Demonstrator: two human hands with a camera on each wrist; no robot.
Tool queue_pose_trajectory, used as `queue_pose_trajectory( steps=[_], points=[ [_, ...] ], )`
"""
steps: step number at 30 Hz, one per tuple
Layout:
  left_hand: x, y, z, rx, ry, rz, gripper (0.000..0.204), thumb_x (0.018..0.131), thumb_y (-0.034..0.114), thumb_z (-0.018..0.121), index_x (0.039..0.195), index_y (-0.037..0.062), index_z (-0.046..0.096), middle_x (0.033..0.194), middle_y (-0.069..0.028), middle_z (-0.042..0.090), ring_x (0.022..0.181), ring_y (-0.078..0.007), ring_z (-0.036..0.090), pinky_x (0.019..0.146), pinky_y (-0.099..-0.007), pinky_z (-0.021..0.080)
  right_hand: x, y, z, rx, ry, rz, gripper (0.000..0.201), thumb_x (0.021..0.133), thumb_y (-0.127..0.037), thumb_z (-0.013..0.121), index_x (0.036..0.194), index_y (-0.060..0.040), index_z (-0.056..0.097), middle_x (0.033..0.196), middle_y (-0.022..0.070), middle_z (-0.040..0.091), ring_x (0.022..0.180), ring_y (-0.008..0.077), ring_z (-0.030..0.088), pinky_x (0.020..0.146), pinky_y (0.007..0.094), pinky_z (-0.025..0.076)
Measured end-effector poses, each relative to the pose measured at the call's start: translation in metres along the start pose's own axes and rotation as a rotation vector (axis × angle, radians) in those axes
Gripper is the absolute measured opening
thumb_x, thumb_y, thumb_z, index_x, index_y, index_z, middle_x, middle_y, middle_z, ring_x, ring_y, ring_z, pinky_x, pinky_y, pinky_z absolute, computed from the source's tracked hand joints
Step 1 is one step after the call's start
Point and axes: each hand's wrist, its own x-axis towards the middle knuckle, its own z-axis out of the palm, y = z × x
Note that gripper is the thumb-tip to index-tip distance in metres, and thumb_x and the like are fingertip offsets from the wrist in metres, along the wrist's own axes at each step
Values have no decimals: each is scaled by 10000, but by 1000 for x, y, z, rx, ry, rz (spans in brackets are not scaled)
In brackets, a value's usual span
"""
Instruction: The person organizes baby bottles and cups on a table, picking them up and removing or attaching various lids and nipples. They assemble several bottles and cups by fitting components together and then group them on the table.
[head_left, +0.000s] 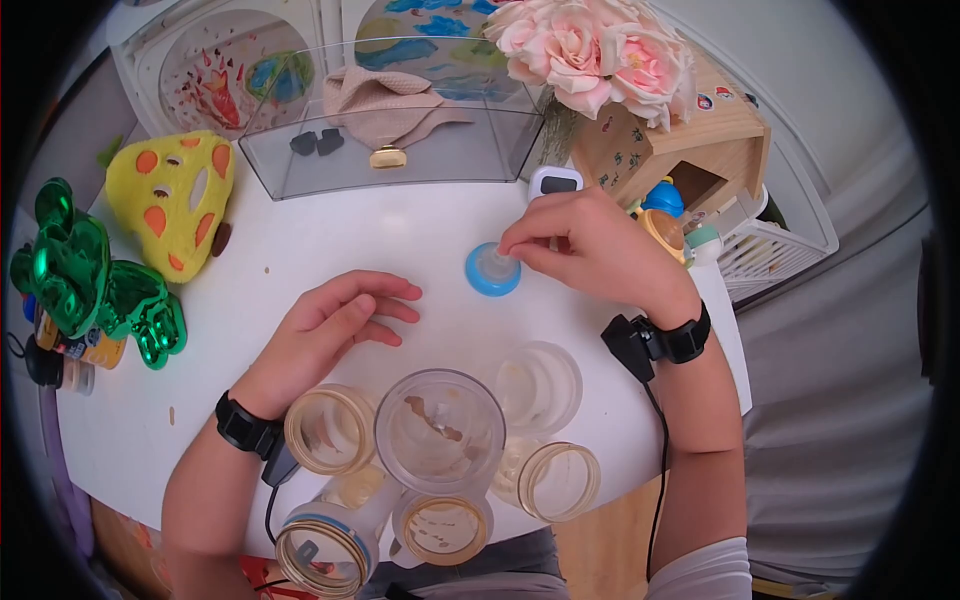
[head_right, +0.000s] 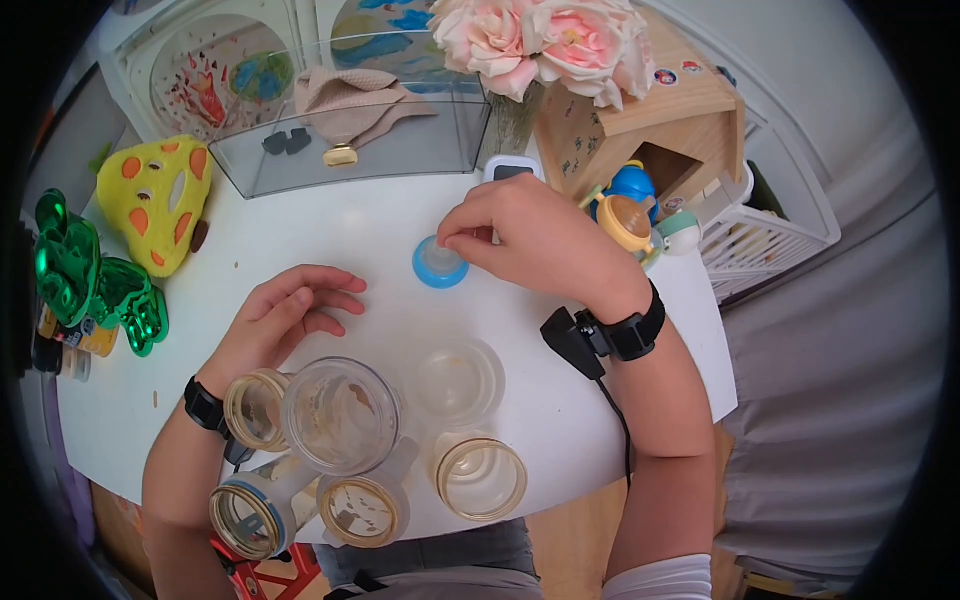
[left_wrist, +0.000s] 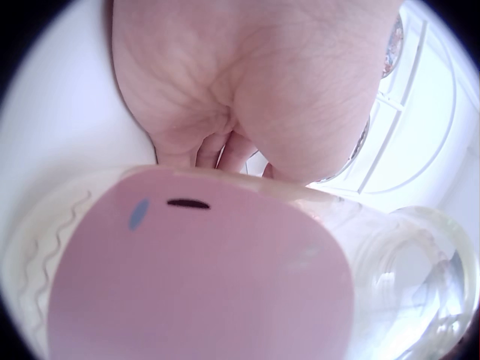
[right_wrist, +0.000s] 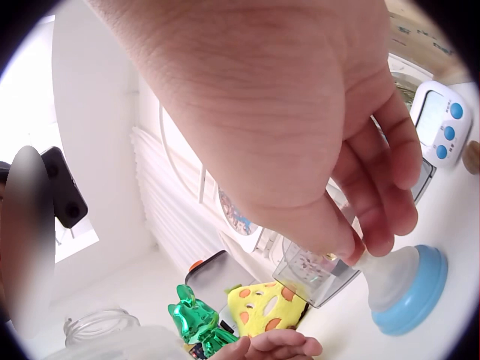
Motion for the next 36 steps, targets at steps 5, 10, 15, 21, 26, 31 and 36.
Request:
queue_pose_trajectory(
  steps=[5,10,15,21,26,31,36],
  points=[
    [0,-1,-1,1,0,4,473,1133,356,557,1423,-15,593,1435,-174,651,1270,-253,653,1026,-368,541,0,1,0,19,-31,9,131,958,-67,722,1055,-34,805,856,76,733,656,178,623,612,311,479],
    [0,-2,-2,0,-1,5,467,1133,353,559,1417,-16,596,1423,-171,658,1264,-251,656,1025,-367,541,0,5,3,56,-43,0,146,967,-72,713,1074,-30,804,855,69,738,680,169,628,617,309,482],
    [0,-2,-2,-3,-2,2,458,1132,344,561,1412,-17,598,1409,-169,662,1258,-248,657,1024,-367,542,1,3,3,60,-60,115,140,983,-79,700,1069,-17,791,934,64,761,747,153,661,667,287,514],
    [0,-2,-2,-2,-2,-1,445,1129,331,565,1400,-21,600,1393,-164,667,1242,-245,658,1022,-368,543,0,2,-4,94,-104,107,141,985,-71,690,1076,-19,785,971,62,764,785,152,670,678,280,512],
    [0,-3,-2,-2,-9,-3,430,1135,323,556,1394,-17,602,1377,-156,670,1238,-238,654,1020,-367,544,2,5,-3,86,-105,91,142,982,-64,694,1078,-20,788,1002,59,756,807,154,667,675,288,500],
    [0,-3,-2,2,-7,-1,423,1136,319,556,1389,-16,603,1365,-151,672,1230,-232,655,1018,-366,543,0,10,-3,113,-117,66,151,980,-58,699,1092,-22,794,1018,53,752,811,158,662,687,294,503],
    [0,-3,-1,15,1,-5,415,1133,313,561,1383,-16,605,1349,-145,675,1220,-227,654,1015,-366,542,1,9,-2,96,-150,88,160,979,-60,707,1104,-20,800,1061,68,741,851,170,683,707,293,527]
  ],
)
